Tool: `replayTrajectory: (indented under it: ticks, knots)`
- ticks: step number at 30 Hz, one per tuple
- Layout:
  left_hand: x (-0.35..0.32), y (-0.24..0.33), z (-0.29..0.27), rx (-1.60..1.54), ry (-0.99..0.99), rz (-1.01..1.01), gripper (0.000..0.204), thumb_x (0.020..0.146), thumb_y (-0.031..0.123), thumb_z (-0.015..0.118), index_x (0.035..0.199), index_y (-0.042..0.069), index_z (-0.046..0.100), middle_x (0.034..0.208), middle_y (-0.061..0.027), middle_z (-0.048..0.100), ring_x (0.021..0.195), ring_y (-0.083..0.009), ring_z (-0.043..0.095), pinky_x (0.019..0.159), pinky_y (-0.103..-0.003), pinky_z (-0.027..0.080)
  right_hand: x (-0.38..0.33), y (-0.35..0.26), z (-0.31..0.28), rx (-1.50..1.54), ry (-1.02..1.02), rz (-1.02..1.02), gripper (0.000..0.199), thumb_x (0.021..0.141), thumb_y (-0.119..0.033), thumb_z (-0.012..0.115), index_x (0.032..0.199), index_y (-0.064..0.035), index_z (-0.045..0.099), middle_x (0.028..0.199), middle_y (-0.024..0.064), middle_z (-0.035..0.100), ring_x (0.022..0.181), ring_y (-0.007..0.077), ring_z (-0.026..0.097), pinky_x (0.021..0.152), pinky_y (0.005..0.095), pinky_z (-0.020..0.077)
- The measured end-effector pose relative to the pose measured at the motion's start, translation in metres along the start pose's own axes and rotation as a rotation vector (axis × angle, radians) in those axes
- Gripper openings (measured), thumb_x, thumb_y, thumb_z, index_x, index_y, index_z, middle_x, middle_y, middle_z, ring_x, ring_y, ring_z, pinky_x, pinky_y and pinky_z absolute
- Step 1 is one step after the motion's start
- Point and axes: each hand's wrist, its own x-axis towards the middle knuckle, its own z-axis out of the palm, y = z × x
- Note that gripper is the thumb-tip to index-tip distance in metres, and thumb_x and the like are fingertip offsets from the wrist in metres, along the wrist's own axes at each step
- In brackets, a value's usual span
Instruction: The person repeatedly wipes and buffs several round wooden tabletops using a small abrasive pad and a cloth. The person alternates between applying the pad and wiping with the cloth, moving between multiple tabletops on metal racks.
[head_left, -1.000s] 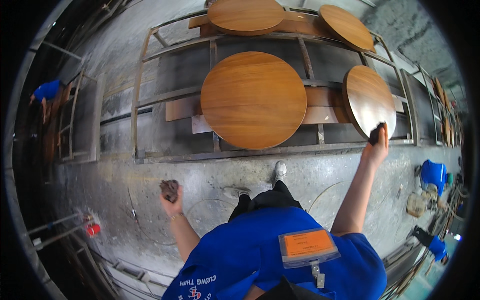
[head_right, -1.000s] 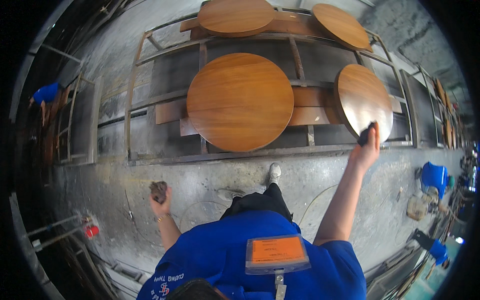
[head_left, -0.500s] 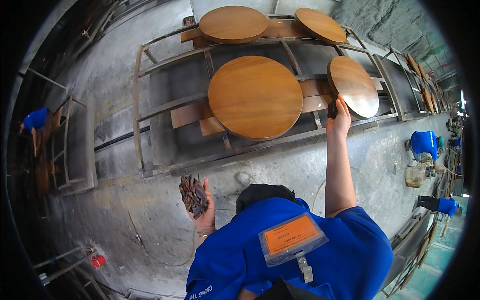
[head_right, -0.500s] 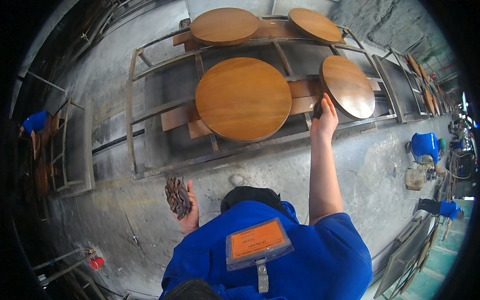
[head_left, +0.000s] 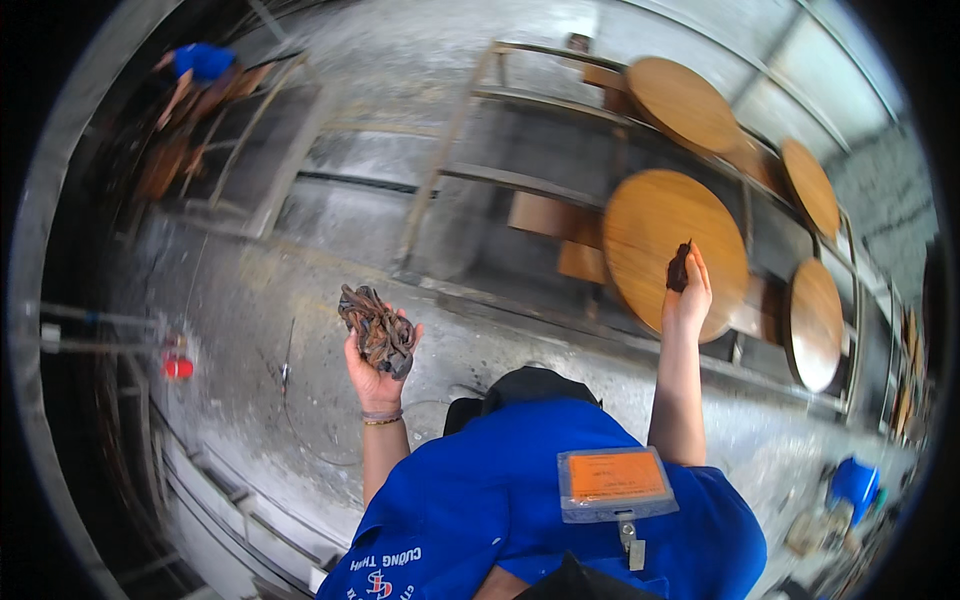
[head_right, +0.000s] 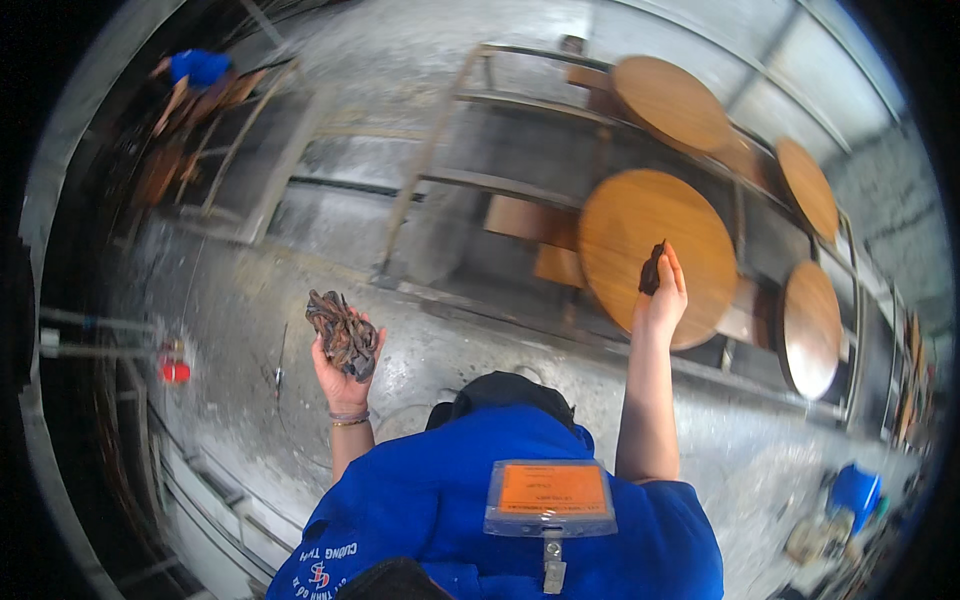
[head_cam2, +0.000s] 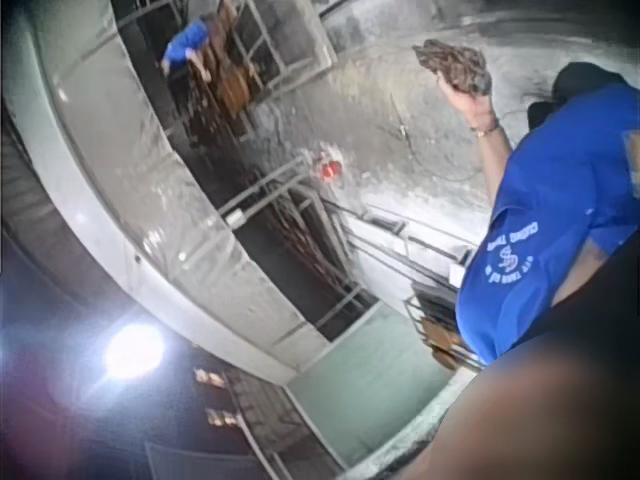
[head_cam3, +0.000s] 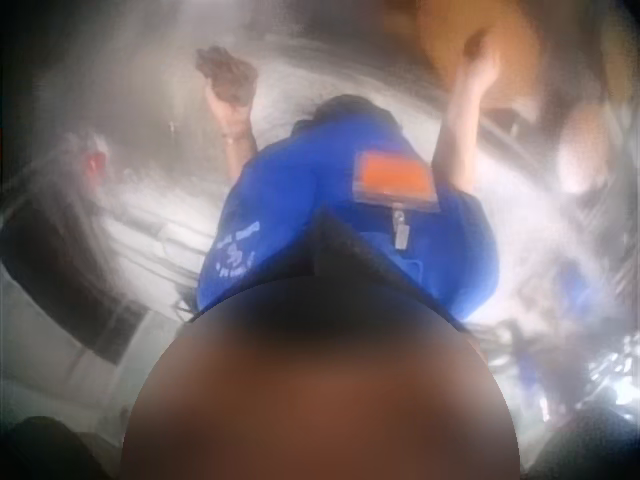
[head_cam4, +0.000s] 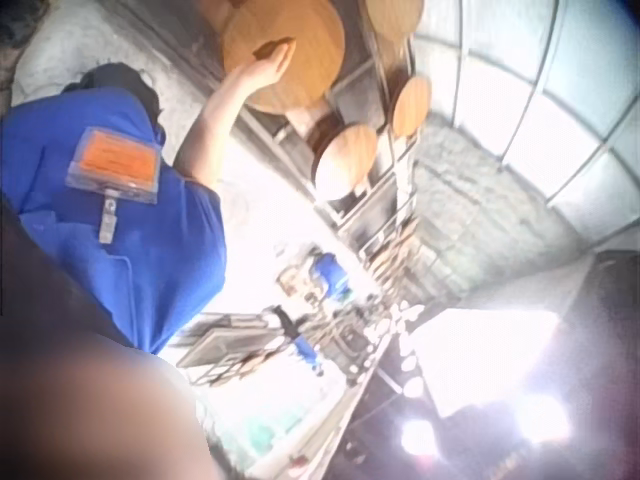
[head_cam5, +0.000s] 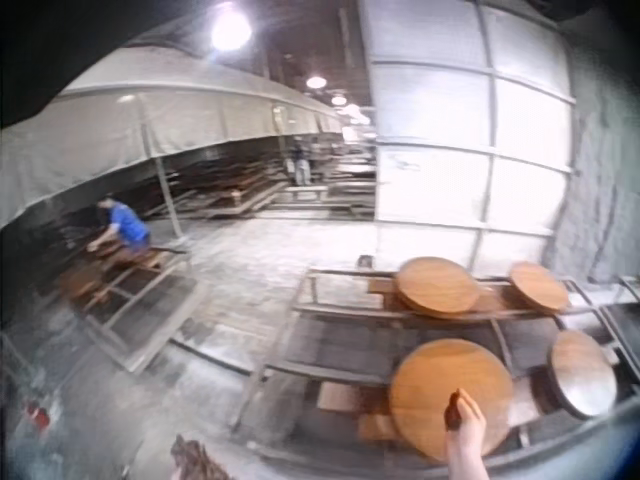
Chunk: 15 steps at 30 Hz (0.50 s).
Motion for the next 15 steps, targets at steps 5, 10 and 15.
replayTrajectory:
  ticks: [5,10,15]
  knots:
    - [-0.021,0.112,-0.076,-0.07,0.102,0.156,0.05,0.106,0.052,0.057,0.131,0.012,0.072,0.135,-0.0125,0.07,0.119,-0.0323,0.069,0.109,-0.059,0.054,-0.061,0.083,0.121,0.014,-0.228,0.274,0.032,0.111,-0.011,0.055,0.139,0.0011,0.064,0.128,0.0127,0.071,0.118,0.0244,0.069,0.101,0.0427,0.0582]
    - [-0.038,0.211,-0.125,-0.196,0.196,0.102,0.047,0.108,0.036,0.063,0.147,0.011,0.059,0.144,-0.0215,0.062,0.109,-0.0333,0.068,0.084,-0.041,0.066,-0.135,0.147,0.232,0.182,-0.304,0.584,0.036,0.112,-0.019,0.047,0.134,0.0062,0.061,0.13,0.0267,0.069,0.127,0.0434,0.066,0.115,0.0605,0.0507]
    - [-0.007,0.289,-0.107,0.017,0.212,0.126,0.057,0.109,0.035,0.061,0.159,0.011,0.046,0.151,-0.0142,0.059,0.111,-0.0329,0.068,0.084,-0.042,0.066,-0.198,0.18,0.31,0.308,-0.273,0.758,0.039,0.114,-0.017,0.04,0.138,0.01,0.055,0.139,0.0306,0.062,0.133,0.0469,0.061,0.117,0.0624,0.0499]
